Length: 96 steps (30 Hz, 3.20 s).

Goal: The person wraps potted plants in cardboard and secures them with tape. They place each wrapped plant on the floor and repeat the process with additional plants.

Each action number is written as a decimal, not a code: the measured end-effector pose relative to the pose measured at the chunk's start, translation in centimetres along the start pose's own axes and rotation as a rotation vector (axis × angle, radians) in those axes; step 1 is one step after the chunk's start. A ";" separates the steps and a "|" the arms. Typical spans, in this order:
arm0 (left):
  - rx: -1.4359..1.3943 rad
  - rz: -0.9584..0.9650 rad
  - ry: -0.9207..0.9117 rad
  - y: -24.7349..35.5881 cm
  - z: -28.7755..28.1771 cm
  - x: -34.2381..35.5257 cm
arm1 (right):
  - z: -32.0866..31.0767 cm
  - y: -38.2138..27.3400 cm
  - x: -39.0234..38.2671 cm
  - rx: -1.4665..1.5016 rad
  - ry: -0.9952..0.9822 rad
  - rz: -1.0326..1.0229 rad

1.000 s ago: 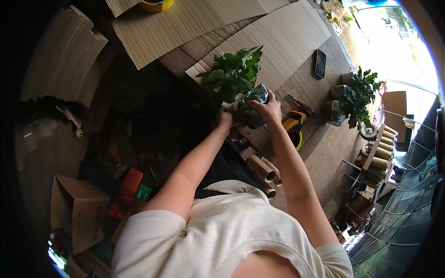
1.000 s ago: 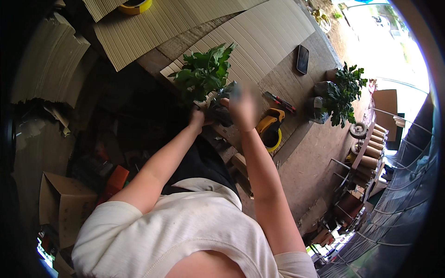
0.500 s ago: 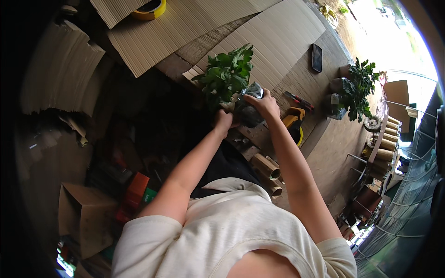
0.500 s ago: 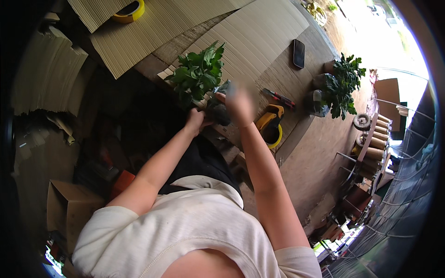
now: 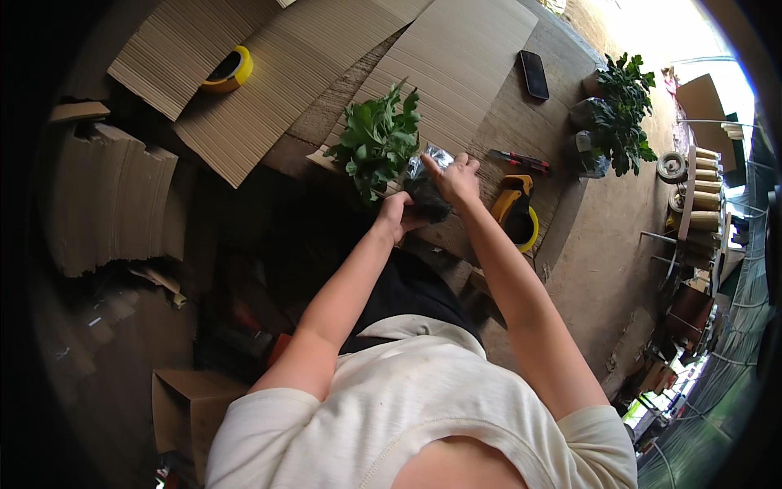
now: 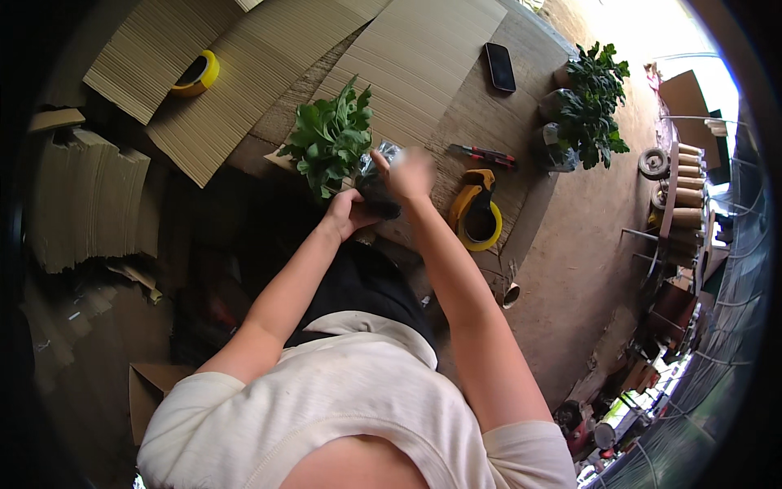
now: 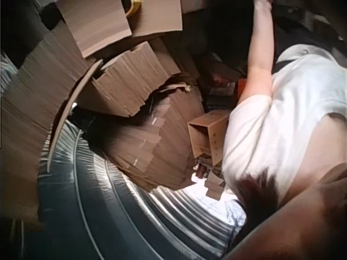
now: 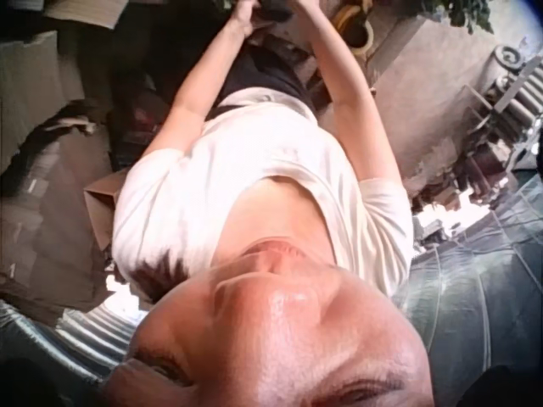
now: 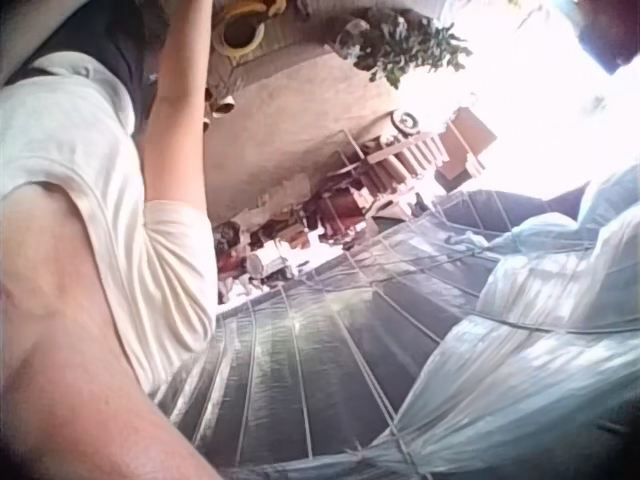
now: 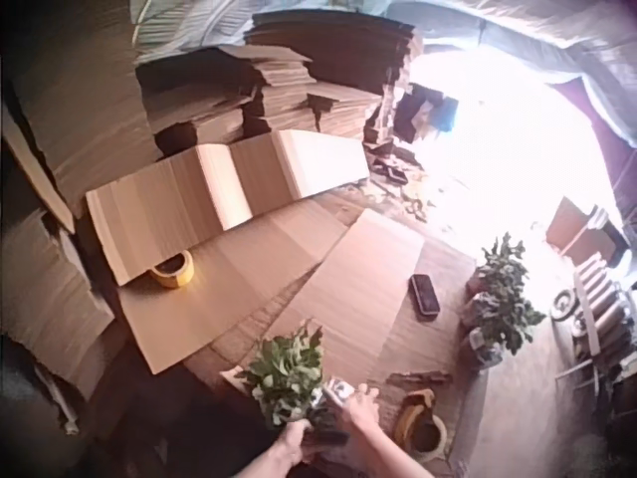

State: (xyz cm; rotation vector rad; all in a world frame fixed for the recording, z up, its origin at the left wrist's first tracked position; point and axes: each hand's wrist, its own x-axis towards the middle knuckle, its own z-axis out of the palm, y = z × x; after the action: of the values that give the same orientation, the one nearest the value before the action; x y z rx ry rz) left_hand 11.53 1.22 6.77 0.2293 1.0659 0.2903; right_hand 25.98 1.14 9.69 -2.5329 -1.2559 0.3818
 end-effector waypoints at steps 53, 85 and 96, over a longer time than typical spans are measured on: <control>2.375 0.277 -0.610 16.3 16.9 7.4 | -6.3 6.3 11.8 0.212 -0.972 -0.078; 2.205 -0.100 -0.921 18.1 17.9 13.6 | -2.7 4.3 5.4 1.858 -0.327 1.082; 2.209 -0.091 -0.911 18.0 18.3 13.2 | -3.4 4.5 5.4 1.693 -0.449 1.168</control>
State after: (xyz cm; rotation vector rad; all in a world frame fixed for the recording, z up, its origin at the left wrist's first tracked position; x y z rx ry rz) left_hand 31.42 21.78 10.25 2.0159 0.0200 -1.1440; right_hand 33.67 2.43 10.55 -1.2360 0.6506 1.4313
